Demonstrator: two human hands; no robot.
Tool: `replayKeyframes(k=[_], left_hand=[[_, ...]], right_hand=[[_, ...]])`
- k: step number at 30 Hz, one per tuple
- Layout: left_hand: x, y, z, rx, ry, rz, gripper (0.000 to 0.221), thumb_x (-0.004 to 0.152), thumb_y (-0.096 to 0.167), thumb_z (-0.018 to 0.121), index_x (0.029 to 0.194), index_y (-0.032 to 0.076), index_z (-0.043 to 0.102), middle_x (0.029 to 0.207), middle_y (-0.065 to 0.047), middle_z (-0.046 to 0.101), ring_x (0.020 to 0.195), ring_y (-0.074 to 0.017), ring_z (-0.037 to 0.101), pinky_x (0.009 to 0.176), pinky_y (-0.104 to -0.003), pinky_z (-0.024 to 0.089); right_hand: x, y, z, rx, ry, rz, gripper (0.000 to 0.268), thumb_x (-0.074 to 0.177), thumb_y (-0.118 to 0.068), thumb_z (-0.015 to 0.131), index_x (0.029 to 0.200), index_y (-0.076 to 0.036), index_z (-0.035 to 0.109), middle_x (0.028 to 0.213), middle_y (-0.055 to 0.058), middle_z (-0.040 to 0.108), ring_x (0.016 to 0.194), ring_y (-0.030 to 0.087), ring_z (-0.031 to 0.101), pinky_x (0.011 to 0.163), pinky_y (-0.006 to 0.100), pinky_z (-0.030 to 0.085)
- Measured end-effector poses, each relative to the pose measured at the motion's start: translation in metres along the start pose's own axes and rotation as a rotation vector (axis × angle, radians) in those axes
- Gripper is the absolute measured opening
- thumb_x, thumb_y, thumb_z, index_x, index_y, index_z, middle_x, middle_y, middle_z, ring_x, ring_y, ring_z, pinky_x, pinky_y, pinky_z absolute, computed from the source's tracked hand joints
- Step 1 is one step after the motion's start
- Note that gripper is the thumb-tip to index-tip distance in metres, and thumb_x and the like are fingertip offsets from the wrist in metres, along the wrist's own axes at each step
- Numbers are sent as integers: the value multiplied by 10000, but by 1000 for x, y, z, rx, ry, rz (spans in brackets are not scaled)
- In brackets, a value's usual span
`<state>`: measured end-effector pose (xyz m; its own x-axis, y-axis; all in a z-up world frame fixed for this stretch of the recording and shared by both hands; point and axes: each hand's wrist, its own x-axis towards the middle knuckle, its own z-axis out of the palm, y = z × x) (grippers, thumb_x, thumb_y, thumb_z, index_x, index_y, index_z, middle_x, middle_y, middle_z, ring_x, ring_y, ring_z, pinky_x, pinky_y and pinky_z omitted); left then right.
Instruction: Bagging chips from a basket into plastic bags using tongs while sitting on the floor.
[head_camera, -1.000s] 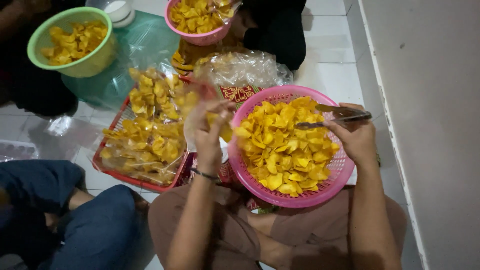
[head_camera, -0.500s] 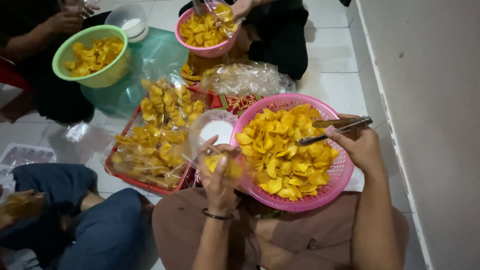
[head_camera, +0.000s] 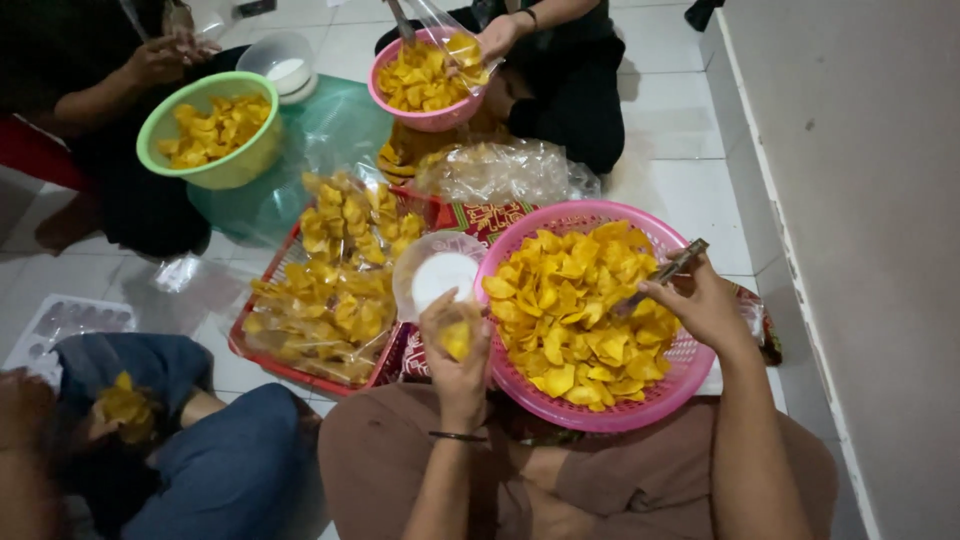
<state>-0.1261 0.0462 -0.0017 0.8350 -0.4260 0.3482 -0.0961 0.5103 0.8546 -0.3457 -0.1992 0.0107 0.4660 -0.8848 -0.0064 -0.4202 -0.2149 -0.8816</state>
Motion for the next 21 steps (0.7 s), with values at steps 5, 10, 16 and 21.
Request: replayKeyframes(k=[5, 10, 16, 21], left_hand=[[-2, -9, 6, 1, -11, -79, 648, 890, 117, 842, 1462, 58, 546, 1137, -130, 718, 1069, -231, 740, 1006, -397, 584], [-1, -29, -2, 31, -29, -48, 683, 849, 109, 881, 1450, 56, 562, 1119, -124, 743, 1053, -210, 764, 980, -364, 597], [-12, -47, -1, 114, -93, -72, 682, 842, 148, 909, 1428, 51, 574, 1164, -158, 725, 1096, -266, 719, 1027, -455, 579], [-11, -42, 7, 240, -209, 29, 590, 833, 85, 908, 1353, 59, 630, 1167, -110, 760, 1165, -245, 711, 1090, -437, 518]], right_hand=[[-2, 6, 0, 110, 24, -55, 739, 842, -220, 926, 1416, 62, 555, 1315, 383, 654, 1249, 507, 643, 1069, 524, 523], [-2, -3, 2, 74, 106, -51, 774, 859, -232, 935, 1465, 34, 535, 1355, 315, 665, 1259, 433, 648, 1085, 426, 521], [3, 2, 9, 137, 37, -1, 768, 880, -177, 901, 1456, 147, 512, 1358, 409, 623, 1266, 492, 635, 1081, 493, 517], [6, 2, 10, 99, 39, 51, 729, 866, -252, 927, 1433, 54, 585, 1311, 338, 684, 1222, 399, 690, 1047, 479, 548]])
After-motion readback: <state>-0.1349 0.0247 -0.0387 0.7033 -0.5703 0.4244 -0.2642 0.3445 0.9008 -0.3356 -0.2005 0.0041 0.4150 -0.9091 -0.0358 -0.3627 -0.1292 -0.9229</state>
